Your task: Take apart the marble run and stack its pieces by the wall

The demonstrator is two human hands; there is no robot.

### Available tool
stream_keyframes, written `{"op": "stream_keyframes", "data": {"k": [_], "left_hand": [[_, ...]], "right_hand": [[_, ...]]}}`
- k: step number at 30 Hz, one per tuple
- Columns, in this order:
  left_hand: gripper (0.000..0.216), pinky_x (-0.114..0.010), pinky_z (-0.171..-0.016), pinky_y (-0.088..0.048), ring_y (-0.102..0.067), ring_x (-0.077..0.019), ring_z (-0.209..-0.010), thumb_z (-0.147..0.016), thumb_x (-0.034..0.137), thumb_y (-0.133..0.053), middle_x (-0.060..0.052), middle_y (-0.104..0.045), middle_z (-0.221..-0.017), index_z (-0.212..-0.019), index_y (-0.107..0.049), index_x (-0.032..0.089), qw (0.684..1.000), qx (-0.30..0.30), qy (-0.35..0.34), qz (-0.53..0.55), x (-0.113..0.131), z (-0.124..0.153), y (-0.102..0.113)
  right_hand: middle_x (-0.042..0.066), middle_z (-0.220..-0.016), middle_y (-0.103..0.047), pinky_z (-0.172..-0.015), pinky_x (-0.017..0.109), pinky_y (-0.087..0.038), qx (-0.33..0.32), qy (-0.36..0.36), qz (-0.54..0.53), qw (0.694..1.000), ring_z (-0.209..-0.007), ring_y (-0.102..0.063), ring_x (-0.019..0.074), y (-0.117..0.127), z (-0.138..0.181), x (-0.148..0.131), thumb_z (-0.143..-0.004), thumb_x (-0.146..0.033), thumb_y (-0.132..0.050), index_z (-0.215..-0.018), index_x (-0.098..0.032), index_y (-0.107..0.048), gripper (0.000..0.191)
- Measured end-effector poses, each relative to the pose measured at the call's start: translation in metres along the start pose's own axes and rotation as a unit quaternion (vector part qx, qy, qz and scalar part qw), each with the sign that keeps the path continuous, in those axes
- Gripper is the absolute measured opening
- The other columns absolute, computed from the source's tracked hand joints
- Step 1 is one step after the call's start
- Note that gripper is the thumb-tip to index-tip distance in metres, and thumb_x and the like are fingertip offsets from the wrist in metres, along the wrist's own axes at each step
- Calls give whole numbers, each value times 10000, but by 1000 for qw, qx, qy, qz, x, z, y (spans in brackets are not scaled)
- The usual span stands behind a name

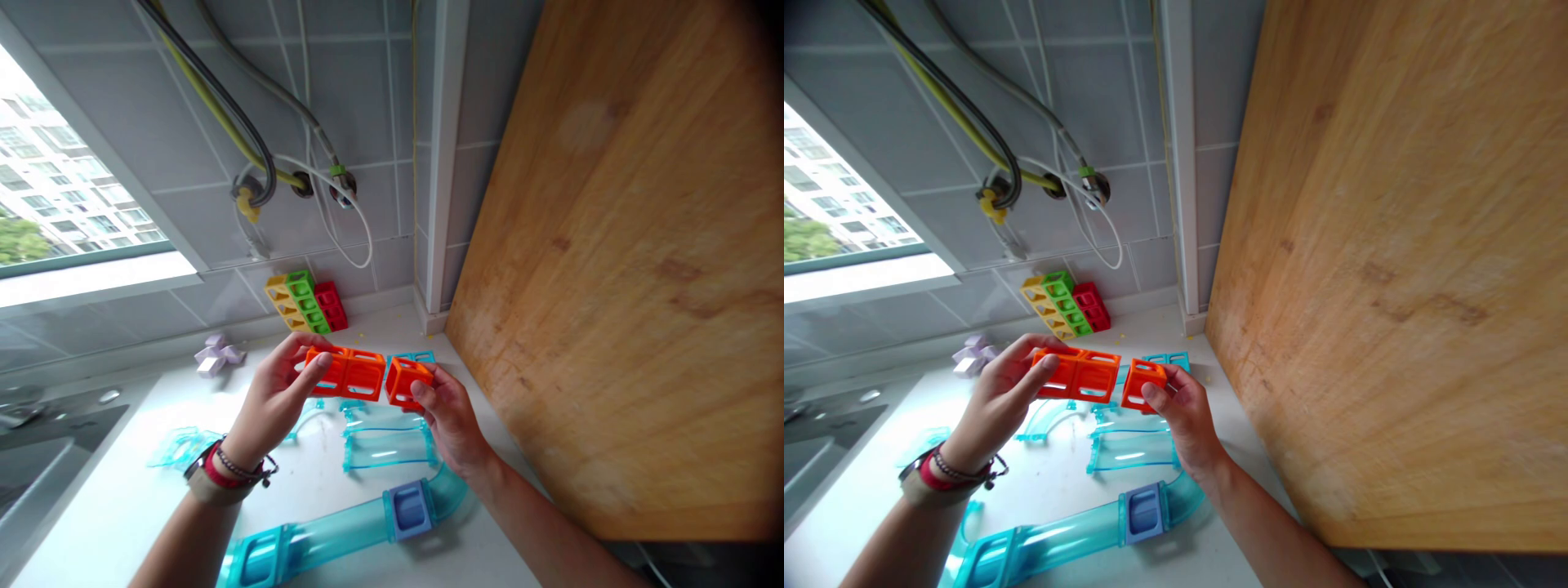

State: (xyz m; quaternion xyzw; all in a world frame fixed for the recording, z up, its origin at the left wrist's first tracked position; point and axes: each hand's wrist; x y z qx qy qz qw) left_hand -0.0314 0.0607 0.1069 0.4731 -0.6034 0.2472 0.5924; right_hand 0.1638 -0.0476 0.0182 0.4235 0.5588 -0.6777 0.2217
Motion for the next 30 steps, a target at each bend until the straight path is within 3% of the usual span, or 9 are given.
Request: {"op": "stream_keyframes", "data": {"k": [19,25,30], "left_hand": [[248,-249,-698,-592,-698,-166,-831,-961,396,-646,-74,-693,-1110,-1101,-600,197,999,-44,-14,-1,-4,3,-6],[605,-277,-766,-626,-721,-199,-931,-854,226,-785,-87,-668,-1215,-1371,-473,271,990,-107,-30,85,-5,-1,0],[718,-297,-857,-613,-700,-228,-1059,-806,135,-817,-110,-625,-1317,-1408,-456,284,981,-152,-36,111,-10,-1,4]], "right_hand": [[44,-1057,-750,-713,248,-565,-11,-1,4,1000,-912,-715,189,1,-1,5,-806,-427,-830,-1097,-214,-674,393],[61,-1210,-713,-981,359,-531,-40,50,34,997,-1150,-662,239,0,-3,5,-791,-357,-855,-1180,-241,-644,457],[61,-1302,-662,-1028,390,-504,-38,95,125,987,-1197,-634,251,4,-2,13,-740,-316,-898,-1274,-290,-606,609]]}}
Point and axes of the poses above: each hand's wrist, its own z-axis away from the middle knuckle, its own y-axis out of the back of the hand, x = y × z
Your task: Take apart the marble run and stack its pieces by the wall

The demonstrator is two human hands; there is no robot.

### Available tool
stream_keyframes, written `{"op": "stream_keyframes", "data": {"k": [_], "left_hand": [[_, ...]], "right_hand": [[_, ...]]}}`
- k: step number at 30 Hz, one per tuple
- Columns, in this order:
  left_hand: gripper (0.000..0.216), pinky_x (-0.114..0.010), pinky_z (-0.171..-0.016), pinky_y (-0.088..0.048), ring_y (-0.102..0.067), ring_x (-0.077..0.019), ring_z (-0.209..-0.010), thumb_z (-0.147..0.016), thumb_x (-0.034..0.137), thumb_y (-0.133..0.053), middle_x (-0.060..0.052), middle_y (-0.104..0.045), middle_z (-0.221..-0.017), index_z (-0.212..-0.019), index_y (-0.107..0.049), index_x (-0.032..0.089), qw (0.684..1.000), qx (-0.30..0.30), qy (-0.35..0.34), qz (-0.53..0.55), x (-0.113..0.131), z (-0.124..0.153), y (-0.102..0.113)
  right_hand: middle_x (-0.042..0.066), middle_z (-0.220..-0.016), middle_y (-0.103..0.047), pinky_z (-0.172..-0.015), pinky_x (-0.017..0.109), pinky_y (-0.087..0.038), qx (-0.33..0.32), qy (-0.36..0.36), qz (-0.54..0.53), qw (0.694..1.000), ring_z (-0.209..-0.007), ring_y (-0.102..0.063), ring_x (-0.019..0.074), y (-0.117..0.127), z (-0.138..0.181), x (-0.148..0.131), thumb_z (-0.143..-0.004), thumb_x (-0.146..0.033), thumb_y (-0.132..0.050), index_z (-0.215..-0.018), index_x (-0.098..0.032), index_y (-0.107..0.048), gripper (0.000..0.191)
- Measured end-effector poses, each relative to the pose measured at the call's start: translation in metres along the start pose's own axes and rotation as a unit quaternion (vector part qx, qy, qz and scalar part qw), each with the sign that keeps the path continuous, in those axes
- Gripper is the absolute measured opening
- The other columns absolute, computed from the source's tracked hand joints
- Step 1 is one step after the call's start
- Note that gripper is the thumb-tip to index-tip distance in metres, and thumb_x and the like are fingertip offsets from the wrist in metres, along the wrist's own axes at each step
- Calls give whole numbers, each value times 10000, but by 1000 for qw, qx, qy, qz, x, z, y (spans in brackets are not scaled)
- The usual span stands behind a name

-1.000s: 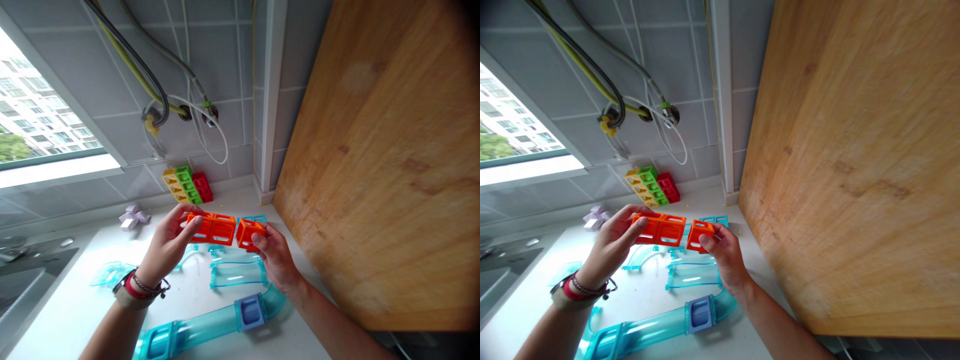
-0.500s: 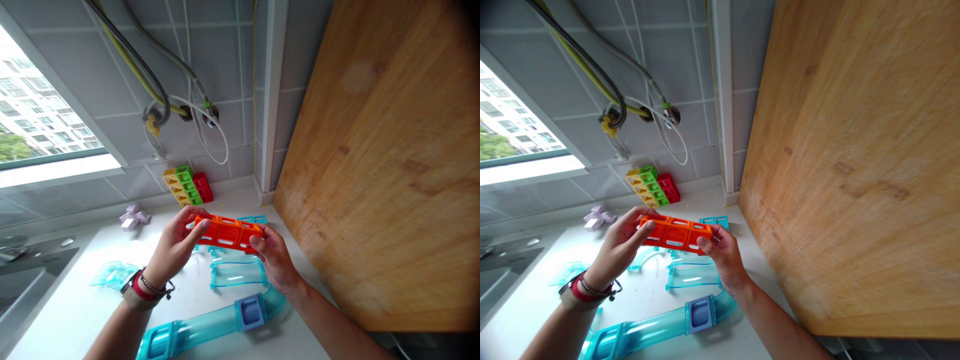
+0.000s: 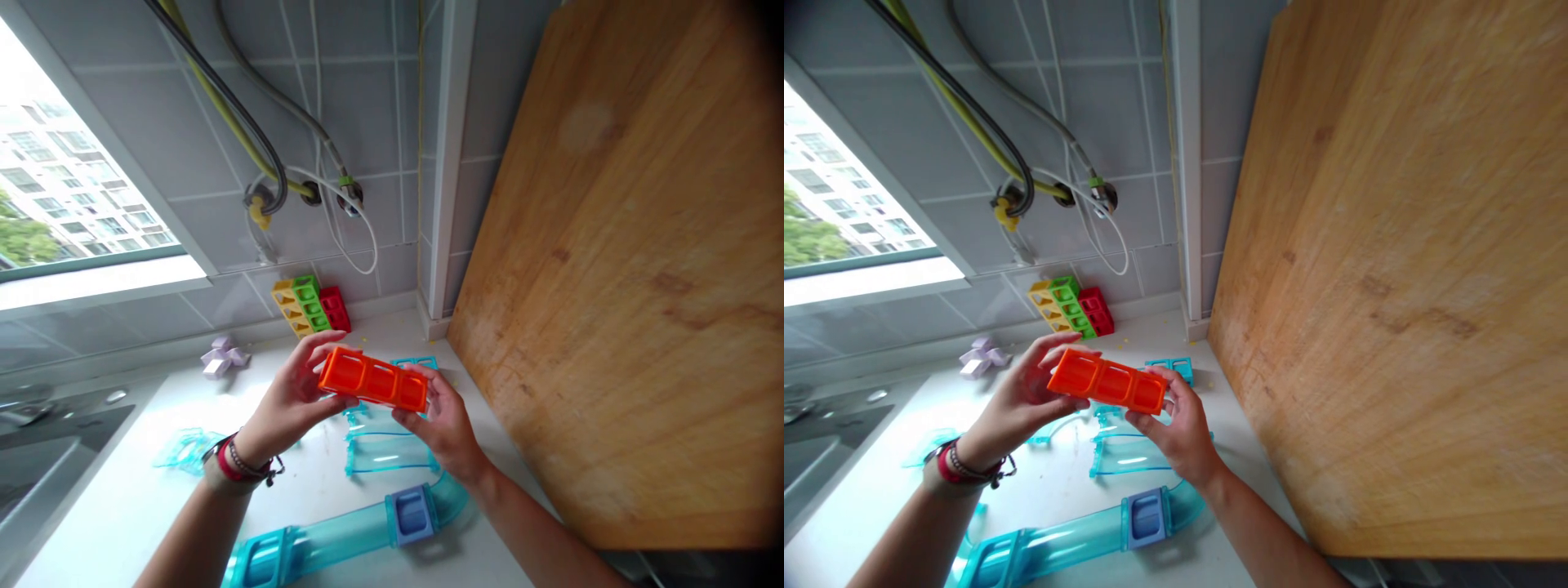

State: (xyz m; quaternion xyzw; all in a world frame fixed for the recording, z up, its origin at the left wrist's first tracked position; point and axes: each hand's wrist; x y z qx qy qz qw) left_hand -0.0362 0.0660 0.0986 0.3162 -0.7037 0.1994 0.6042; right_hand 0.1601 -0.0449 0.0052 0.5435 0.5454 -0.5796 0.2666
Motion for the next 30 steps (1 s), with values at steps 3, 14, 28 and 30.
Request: {"op": "stream_keyframes", "data": {"k": [3,14,28,30], "left_hand": [[673,-306,-886,-601,-686,-248,-1107,-794,132,-828,-131,-607,-1356,-1369,-501,255,1000,-26,11,-10,-3,2,1],[688,-311,-909,-579,-678,-244,-1099,-773,161,-853,-100,-668,-1229,-1366,-513,236,997,-39,14,-67,-2,3,-1],[683,-278,-830,-583,-700,-218,-1006,-766,151,-850,-101,-689,-1199,-1357,-515,230,998,-44,21,-45,-2,3,-2],[689,-282,-822,-582,-701,-224,-1002,-756,154,-855,-105,-692,-1197,-1354,-519,226,998,-46,26,-43,-2,3,-2]], "right_hand": [[58,-1306,-648,-1045,410,-490,-8,30,65,997,-1197,-634,261,0,3,1,-736,-320,-900,-1296,-309,-602,634],[51,-1125,-681,-920,374,-538,-34,32,82,996,-1010,-675,245,-2,6,-12,-729,-351,-889,-1157,-255,-652,498],[62,-1133,-759,-895,363,-570,-51,-64,-16,997,-1014,-720,248,-4,8,-17,-723,-341,-899,-1197,-226,-630,557],[56,-1096,-768,-879,360,-575,-49,-73,-19,996,-988,-725,247,-5,7,-19,-710,-343,-906,-1177,-223,-636,554]]}}
Point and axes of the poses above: each hand's wrist, its own z-axis away from the middle knuckle, its own y-axis out of the back of the hand, x = y × z
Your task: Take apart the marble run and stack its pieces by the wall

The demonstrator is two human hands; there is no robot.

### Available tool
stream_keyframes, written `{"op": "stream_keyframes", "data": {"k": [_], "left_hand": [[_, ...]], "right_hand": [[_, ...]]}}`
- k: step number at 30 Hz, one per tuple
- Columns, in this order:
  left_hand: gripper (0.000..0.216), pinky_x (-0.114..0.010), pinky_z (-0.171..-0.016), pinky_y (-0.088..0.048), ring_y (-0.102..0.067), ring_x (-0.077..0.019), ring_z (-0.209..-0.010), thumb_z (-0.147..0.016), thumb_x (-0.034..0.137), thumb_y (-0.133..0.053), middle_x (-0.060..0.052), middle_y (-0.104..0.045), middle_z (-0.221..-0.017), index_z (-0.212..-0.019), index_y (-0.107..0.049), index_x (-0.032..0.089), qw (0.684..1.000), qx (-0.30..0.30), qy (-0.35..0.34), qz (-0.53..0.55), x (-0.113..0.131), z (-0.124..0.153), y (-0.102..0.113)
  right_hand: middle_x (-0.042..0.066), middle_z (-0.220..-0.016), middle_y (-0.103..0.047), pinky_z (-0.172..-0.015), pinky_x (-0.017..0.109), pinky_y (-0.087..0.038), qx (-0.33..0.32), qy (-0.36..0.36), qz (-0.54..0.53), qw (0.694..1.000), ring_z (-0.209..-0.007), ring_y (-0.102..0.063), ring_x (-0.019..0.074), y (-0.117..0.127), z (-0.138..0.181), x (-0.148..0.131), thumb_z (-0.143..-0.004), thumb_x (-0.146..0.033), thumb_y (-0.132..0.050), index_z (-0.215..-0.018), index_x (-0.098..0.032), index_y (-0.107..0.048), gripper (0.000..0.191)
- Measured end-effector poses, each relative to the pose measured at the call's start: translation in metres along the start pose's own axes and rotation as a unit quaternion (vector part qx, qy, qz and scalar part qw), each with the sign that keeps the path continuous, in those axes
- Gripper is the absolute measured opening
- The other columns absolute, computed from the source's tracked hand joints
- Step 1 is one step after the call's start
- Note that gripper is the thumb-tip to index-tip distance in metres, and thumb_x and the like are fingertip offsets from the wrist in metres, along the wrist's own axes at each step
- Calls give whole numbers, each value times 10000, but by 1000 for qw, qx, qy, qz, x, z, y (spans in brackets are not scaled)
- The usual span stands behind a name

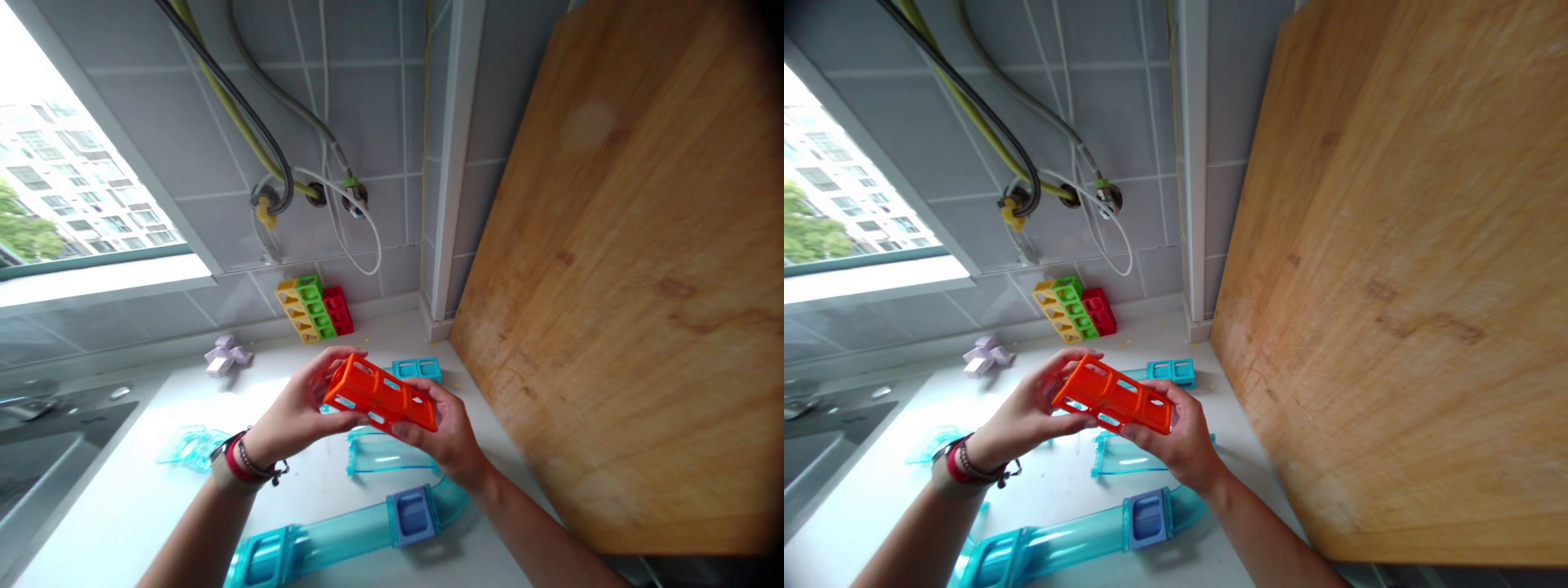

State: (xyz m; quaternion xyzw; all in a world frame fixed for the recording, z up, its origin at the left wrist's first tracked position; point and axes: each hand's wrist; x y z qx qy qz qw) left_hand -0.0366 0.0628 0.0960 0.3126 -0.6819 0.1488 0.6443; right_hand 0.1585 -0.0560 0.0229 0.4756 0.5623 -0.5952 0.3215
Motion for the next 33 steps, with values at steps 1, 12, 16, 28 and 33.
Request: {"op": "stream_keyframes", "data": {"k": [1,12,16,28,33], "left_hand": [[692,-284,-820,-582,-702,-227,-999,-752,155,-858,-109,-693,-1196,-1352,-520,222,1000,-1,2,1,0,0,0],[740,-296,-869,-568,-691,-227,-1006,-738,192,-879,-90,-695,-1149,-1378,-508,227,1000,-10,7,21,2,1,-5],[796,-349,-938,-563,-680,-261,-1077,-699,192,-907,-93,-689,-1209,-1393,-522,244,1000,-11,-8,10,1,0,-8],[485,-409,-921,-590,-713,-297,-1089,-831,220,-811,-129,-748,-1169,-1287,-651,179,993,-2,4,122,-3,-3,-13],[353,-376,-912,-586,-722,-262,-1057,-907,355,-740,-107,-751,-1140,-1211,-694,180,965,52,6,256,-5,-3,-2]], "right_hand": [[54,-1079,-772,-872,358,-578,0,-5,-4,1000,-974,-728,245,0,0,0,-704,-343,-909,-1167,-220,-638,550],[71,-1104,-772,-857,324,-557,-19,-45,-77,996,-964,-728,229,7,-3,11,-690,-364,-915,-1183,-206,-665,575],[95,-1104,-767,-816,346,-565,-29,-66,-118,990,-936,-732,247,6,-2,11,-736,-484,-857,-1181,-194,-675,561],[78,-1156,-752,-853,407,-551,-12,-90,-171,981,-1031,-702,278,1,-2,9,-917,-621,-601,-1158,-251,-706,453],[72,-1144,-730,-804,370,-548,13,-74,-175,982,-1027,-662,259,4,-4,6,-929,-637,-544,-1144,-277,-721,456]]}}
Point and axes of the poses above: each hand's wrist, its own z-axis away from the middle knuckle, its own y-axis out of the back of the hand, x = y × z
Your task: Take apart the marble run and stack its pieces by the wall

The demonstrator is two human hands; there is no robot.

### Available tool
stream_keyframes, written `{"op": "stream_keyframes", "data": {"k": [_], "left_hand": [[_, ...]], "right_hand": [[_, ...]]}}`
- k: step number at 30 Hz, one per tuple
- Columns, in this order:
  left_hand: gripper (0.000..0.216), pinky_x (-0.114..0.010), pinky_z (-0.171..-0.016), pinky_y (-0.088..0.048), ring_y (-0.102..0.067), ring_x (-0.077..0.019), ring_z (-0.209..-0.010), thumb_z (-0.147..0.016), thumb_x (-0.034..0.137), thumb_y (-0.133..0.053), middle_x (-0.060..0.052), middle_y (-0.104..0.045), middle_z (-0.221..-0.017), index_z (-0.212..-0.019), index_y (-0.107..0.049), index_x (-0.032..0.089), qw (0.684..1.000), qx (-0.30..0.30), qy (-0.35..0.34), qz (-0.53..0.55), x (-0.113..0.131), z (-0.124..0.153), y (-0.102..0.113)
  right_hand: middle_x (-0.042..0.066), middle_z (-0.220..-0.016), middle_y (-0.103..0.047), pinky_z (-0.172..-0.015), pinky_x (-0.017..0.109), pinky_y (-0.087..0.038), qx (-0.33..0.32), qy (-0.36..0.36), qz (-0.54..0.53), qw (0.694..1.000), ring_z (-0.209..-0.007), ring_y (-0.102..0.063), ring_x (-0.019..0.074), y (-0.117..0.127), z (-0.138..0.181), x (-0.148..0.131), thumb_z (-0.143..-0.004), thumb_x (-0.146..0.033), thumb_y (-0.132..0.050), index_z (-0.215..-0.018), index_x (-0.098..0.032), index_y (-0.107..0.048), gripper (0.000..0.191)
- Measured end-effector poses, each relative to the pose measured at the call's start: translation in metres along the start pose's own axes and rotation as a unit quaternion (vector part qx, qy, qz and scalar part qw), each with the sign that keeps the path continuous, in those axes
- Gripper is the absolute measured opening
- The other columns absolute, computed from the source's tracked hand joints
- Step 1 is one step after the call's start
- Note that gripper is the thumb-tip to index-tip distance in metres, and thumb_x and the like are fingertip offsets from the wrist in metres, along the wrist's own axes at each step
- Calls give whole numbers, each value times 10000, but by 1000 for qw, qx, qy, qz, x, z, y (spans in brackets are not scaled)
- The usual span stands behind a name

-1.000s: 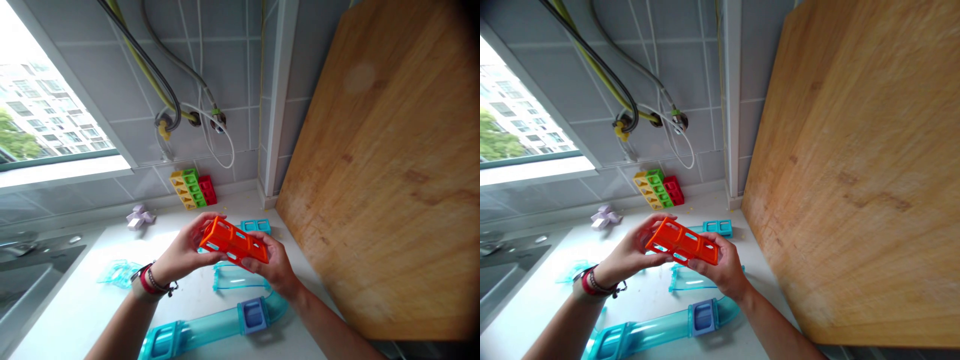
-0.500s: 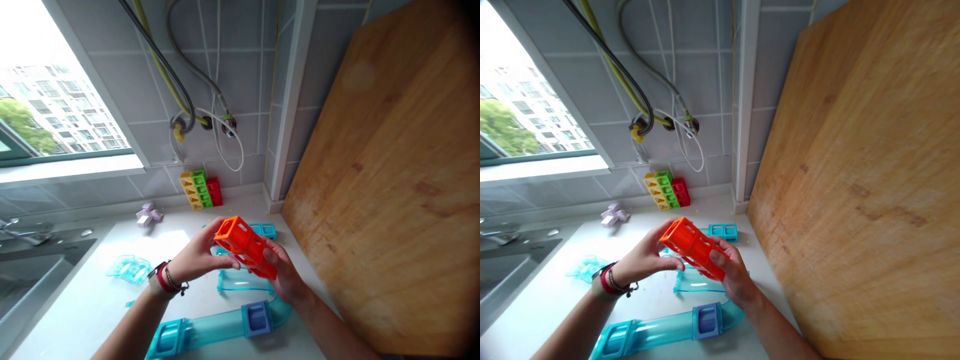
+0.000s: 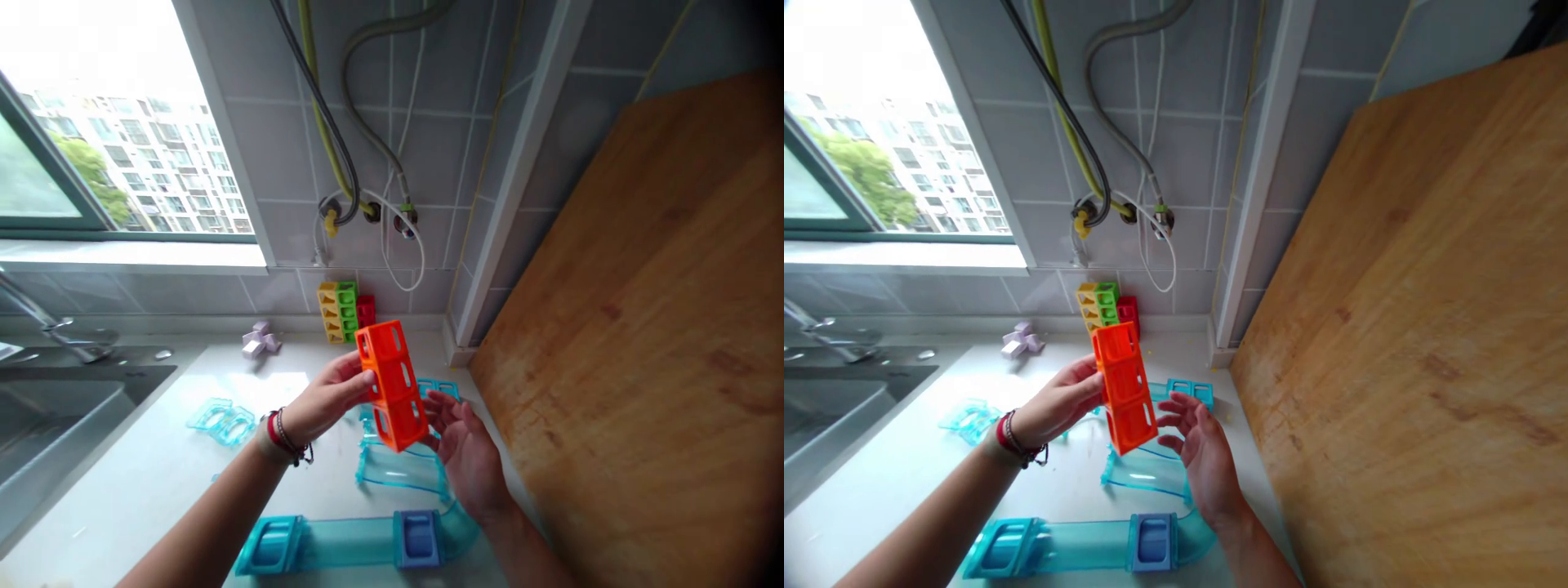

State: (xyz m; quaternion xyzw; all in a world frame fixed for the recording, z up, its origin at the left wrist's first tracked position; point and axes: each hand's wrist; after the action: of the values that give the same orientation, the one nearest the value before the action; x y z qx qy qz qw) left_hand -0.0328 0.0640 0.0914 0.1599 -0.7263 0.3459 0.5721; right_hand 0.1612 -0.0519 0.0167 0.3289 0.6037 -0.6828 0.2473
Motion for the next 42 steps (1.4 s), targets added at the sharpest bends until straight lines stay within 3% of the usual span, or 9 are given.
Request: {"op": "stream_keyframes", "data": {"k": [9,15,19,23,26,29,32,37,42], "left_hand": [[381,-422,-900,-587,-727,-275,-1043,-958,438,-605,-116,-749,-1149,-1228,-679,180,975,53,12,213,10,0,14],[333,-427,-816,-601,-756,-269,-919,-962,321,-530,-133,-740,-1191,-1198,-686,146,944,178,70,270,15,-2,7],[459,-389,-660,-598,-747,-244,-749,-940,508,-562,-129,-730,-1170,-1244,-639,173,941,202,96,254,12,-3,-3],[518,-319,-602,-558,-704,-190,-699,-876,560,-656,-140,-694,-1226,-1229,-599,186,980,134,83,125,6,1,-17],[425,-293,-629,-523,-702,-218,-762,-824,427,-733,-91,-732,-1043,-1162,-607,202,989,67,1,-134,5,9,-28],[323,-294,-636,-479,-715,-274,-821,-786,323,-732,-63,-741,-900,-1083,-645,235,896,48,-71,-436,3,17,-35],[278,-305,-602,-468,-738,-306,-802,-779,309,-696,-68,-757,-908,-1042,-629,252,811,35,-71,-579,-1,22,-37],[293,-318,-590,-511,-746,-294,-759,-790,368,-671,-26,-761,-930,-1050,-572,275,758,19,-66,-649,-1,25,-40],[369,-307,-578,-517,-748,-277,-747,-805,544,-692,-9,-760,-908,-1015,-558,273,739,19,-50,-672,3,26,-41]], "right_hand": [[77,-1058,-702,-739,352,-534,-20,-19,31,999,-922,-630,242,6,2,5,-937,-552,-574,-1084,-269,-755,366],[81,-1024,-710,-715,370,-535,-17,-9,60,998,-882,-642,246,8,2,6,-943,-569,-541,-1077,-289,-754,376],[78,-1008,-704,-710,359,-543,-21,-7,59,998,-854,-644,229,7,2,8,-946,-557,-539,-1068,-282,-757,371],[78,-983,-710,-692,351,-550,-25,-1,60,998,-831,-650,224,8,0,8,-934,-567,-556,-1053,-283,-766,373],[64,-986,-726,-702,355,-557,-33,-14,47,998,-833,-661,224,13,-3,8,-932,-568,-576,-1057,-301,-769,352],[56,-1037,-745,-710,375,-567,-43,-6,43,998,-849,-679,235,22,-6,13,-933,-614,-571,-1070,-327,-761,371],[73,-1030,-754,-679,390,-570,-56,29,72,995,-846,-692,257,31,-8,22,-885,-673,-612,-1089,-323,-751,428],[42,-960,-758,-649,337,-564,-5,65,108,992,-770,-686,217,32,-4,32,-772,-520,-833,-1145,-310,-710,446],[50,-920,-748,-607,319,-557,5,79,137,987,-680,-658,194,24,0,29,-695,-484,-902,-1150,-268,-699,543]]}}
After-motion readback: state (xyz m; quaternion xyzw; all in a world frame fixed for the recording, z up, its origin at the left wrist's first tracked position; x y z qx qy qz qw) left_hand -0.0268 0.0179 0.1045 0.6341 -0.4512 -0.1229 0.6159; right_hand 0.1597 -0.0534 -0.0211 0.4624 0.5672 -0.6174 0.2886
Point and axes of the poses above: each hand's wrist, its own z-axis away from the middle knuckle, its own y-axis out of the back of the hand, x = y × z
